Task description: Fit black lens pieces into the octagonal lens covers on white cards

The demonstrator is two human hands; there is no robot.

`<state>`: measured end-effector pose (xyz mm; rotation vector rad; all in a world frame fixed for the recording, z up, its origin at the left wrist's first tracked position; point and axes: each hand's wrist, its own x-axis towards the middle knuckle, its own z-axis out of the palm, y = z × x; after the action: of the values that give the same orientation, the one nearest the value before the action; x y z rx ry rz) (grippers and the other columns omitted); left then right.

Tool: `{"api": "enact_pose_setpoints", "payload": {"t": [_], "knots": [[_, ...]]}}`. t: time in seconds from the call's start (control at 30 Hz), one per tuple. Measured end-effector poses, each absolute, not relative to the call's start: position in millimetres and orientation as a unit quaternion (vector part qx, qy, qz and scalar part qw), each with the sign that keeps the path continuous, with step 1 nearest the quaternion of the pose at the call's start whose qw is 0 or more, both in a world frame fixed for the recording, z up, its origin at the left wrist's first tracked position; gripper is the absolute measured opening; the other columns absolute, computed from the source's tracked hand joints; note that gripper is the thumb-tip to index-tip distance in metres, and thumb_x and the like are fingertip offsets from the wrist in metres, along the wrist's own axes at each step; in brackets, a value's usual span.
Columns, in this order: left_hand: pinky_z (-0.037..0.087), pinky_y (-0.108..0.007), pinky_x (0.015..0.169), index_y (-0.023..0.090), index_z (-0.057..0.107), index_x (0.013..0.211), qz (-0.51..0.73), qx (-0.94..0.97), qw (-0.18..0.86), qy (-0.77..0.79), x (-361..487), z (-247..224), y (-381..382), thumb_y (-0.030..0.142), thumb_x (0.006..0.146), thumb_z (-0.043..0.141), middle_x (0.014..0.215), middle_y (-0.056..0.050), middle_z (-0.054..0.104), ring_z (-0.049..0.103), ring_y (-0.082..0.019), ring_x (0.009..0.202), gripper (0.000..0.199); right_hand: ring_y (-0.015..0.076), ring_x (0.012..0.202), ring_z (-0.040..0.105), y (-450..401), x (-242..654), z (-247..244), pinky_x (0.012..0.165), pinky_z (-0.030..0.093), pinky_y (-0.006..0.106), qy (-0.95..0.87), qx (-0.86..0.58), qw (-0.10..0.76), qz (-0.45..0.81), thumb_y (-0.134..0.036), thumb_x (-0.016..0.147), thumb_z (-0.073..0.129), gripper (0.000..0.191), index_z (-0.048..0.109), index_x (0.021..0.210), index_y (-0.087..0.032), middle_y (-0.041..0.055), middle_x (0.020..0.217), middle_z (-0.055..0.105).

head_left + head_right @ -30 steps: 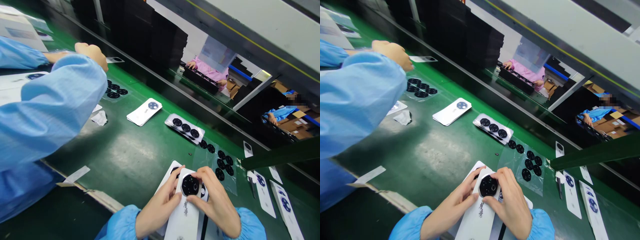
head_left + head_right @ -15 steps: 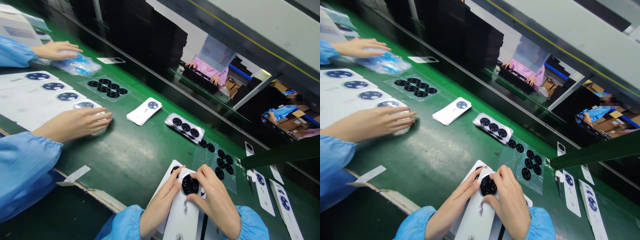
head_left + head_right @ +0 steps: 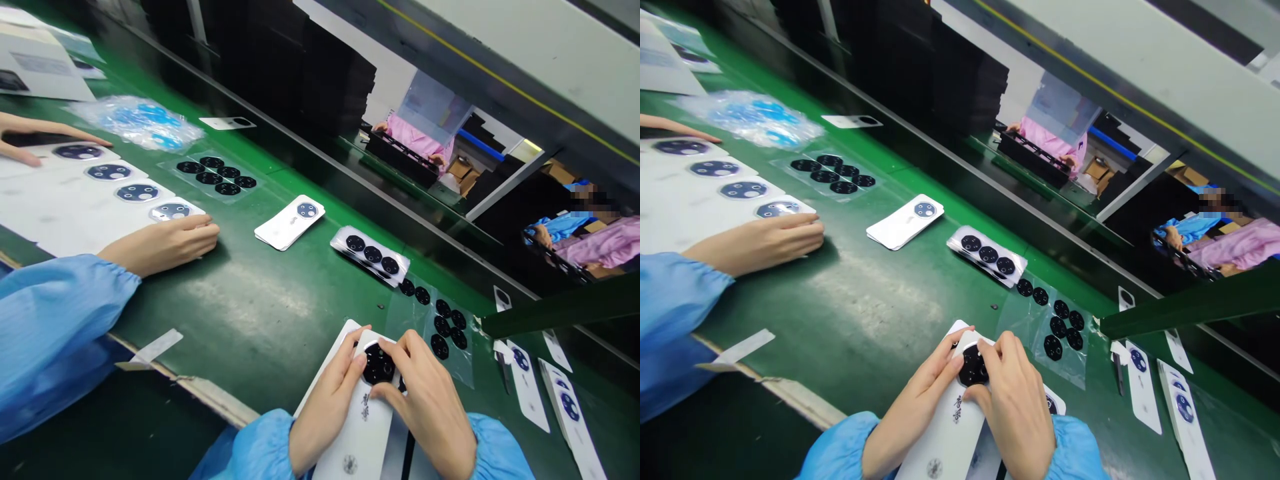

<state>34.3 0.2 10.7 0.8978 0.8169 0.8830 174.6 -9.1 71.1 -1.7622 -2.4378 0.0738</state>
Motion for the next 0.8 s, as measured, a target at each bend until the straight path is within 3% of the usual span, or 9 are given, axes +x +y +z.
{"api": "enact_pose_setpoints", "payload": {"t": [0.2, 0.33, 0.5, 0.8], "knots": [[0.035, -0.031, 0.1, 0.025, 0.044, 0.13, 0.408, 0.383, 0.744, 0.366, 33, 11, 1, 0.04, 0.092, 0.045, 0.132, -0.003, 0.052, 0.048, -0.023, 0.119, 0.041, 0.0244, 0.078, 0.061, -17, 181, 66, 0.058, 0.055, 0.036, -0.818, -0.562, 0.119, 0.033, -0.02, 0.086, 0.056, 0.044, 0.042, 0.128, -0.022, 0.0065, 0.09, 0.057], [0.042, -0.031, 0.088, 0.025, 0.042, 0.131, 0.398, 0.348, 0.777, 0.342, 33, 11, 2, 0.042, 0.091, 0.046, 0.118, -0.003, 0.06, 0.057, -0.022, 0.103, 0.044, 0.0232, 0.082, 0.062, -20, 187, 67, 0.063, 0.055, 0.034, -0.822, -0.543, 0.164, 0.043, -0.024, 0.094, 0.042, 0.034, 0.044, 0.128, -0.022, 0.0083, 0.093, 0.06], [0.044, -0.028, 0.075, 0.026, 0.037, 0.135, 0.384, 0.303, 0.808, 0.328, 35, 12, 2, 0.043, 0.089, 0.05, 0.109, -0.003, 0.063, 0.059, -0.019, 0.086, 0.051, 0.022, 0.081, 0.061, -23, 190, 65, 0.065, 0.054, 0.033, -0.818, -0.541, 0.193, 0.045, -0.028, 0.095, 0.043, 0.03, 0.049, 0.123, -0.02, 0.0082, 0.091, 0.062], [0.04, -0.034, 0.093, 0.023, 0.035, 0.139, 0.401, 0.372, 0.772, 0.324, 33, 9, -1, 0.042, 0.088, 0.052, 0.119, -0.007, 0.059, 0.054, -0.025, 0.106, 0.057, 0.0188, 0.073, 0.06, -22, 193, 66, 0.06, 0.052, 0.03, -0.818, -0.527, 0.227, 0.043, -0.029, 0.095, 0.046, 0.028, 0.049, 0.121, -0.019, 0.0059, 0.084, 0.062]]}}
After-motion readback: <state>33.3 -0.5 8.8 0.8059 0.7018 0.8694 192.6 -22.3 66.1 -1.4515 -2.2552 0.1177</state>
